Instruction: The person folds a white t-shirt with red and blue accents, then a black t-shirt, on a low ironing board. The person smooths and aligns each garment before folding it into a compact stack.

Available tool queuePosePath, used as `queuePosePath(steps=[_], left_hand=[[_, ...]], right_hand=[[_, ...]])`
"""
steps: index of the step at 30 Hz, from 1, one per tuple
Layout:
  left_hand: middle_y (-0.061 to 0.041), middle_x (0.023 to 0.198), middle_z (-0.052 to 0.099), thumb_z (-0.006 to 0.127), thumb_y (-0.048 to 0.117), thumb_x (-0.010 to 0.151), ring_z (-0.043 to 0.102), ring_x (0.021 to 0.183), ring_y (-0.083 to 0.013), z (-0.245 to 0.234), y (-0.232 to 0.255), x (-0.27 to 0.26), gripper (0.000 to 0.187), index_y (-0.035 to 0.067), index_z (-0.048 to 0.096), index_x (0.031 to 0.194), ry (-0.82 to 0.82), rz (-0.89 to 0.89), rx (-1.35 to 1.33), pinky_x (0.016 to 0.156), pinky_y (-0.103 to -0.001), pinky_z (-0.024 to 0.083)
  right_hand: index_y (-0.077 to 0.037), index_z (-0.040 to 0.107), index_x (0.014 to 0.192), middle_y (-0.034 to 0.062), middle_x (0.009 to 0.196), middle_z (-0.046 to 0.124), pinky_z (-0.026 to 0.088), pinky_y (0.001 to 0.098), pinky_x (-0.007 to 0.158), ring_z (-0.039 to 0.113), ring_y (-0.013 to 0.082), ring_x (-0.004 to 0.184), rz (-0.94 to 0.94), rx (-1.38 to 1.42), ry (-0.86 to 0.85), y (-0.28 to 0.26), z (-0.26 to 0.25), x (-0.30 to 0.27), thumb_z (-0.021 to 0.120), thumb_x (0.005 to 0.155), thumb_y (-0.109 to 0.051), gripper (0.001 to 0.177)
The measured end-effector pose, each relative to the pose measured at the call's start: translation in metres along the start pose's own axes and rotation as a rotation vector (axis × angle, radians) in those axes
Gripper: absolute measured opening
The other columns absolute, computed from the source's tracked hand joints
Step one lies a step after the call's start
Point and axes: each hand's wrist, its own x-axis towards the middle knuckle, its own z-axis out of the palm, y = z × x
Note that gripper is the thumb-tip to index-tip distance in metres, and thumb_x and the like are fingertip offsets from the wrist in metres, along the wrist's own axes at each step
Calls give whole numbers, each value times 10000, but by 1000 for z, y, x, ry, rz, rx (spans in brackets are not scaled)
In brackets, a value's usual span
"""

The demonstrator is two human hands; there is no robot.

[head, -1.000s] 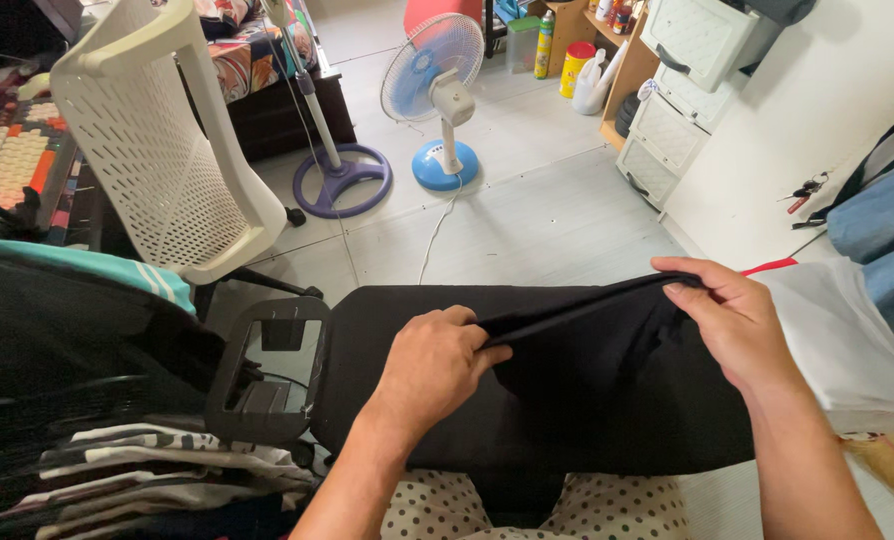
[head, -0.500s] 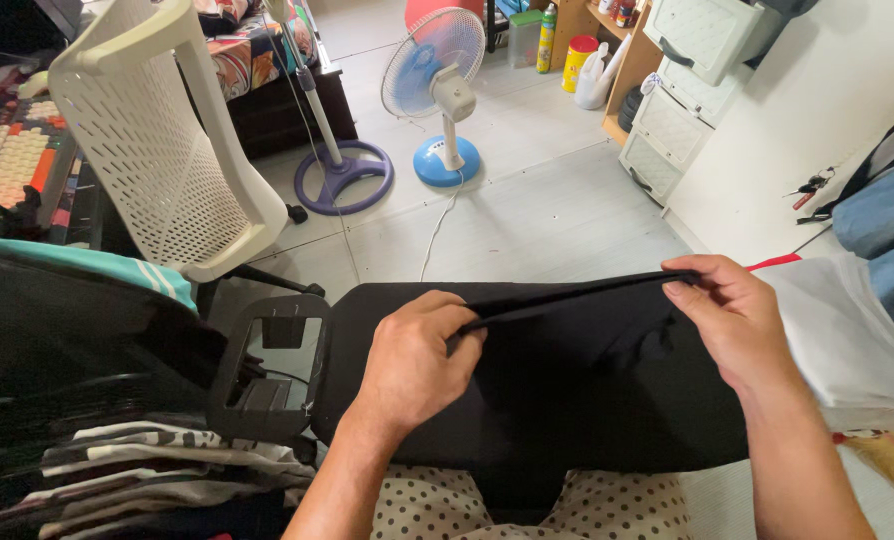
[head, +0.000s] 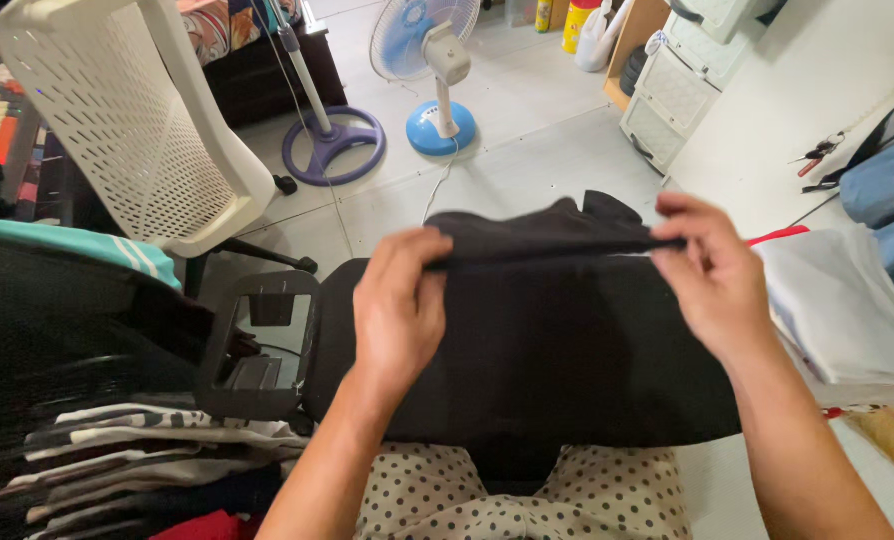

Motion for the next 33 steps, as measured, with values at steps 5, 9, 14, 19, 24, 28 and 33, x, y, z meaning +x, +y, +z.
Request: queuePosePath(steps=[5,9,14,19,24,28,33], left_hand=[[-197,1257,676,683,-71,778,689,1093,-379,-5,-17,-108,308,58,726,1054,-259,-198,48,887,-414,582],[-210,1231,668,721,-30,754,650,1135,-411,3,-41,-186,300,74,750,1035,-323,-184,160,986,-493,521],[-230,1245,662,682,-52,693,636,1155,-428,-4,-52,-217,357,88,773,1008,-384,-186,207,1028,-522,488],[-310,1269,596,724,14,592,532,1204,-488,-8,-33,-199,323,22,770,912,-451,-226,213,1039,-608,366],[-267,1315,599,691,26,732,537,1266,-445,41,-26,-170,316,4,738,1044,-257,-136,206,1114,-576,390],[-292,1422,525,658,64,854,477,1355,-461,107,-37,-147,435,25,647,1287,-401,-119,211,1157,-604,333],[-274,1546,386,530,304,982,292,1463,-448,148,-45,-141,520,81,512,1451,-599,-143,383,1175,-616,182]], right_hand=[[-115,750,1006,61,1153,628,495,302,938,623,209,1115,-89,-212,-195,41,28,-89,773,756,-2,275],[-153,819,935,37,978,623,469,380,900,613,234,979,-24,-345,-287,81,60,-152,827,713,-78,235],[-156,826,927,20,924,615,409,432,1013,589,214,941,-148,-373,-360,98,60,-179,805,726,-85,215],[-84,753,1127,79,1041,665,368,483,1040,636,236,1035,-78,-402,-440,81,52,-170,755,731,-194,411],[-13,631,1317,160,1172,634,521,438,880,639,305,1016,436,-581,-62,97,80,-118,668,942,-395,537],[-3,684,1137,208,1100,635,517,481,860,614,387,1055,352,-864,-2,122,106,-88,780,844,-435,531],[-57,690,999,167,995,675,529,486,830,659,381,961,326,-772,-44,150,119,-84,746,869,-321,300]])
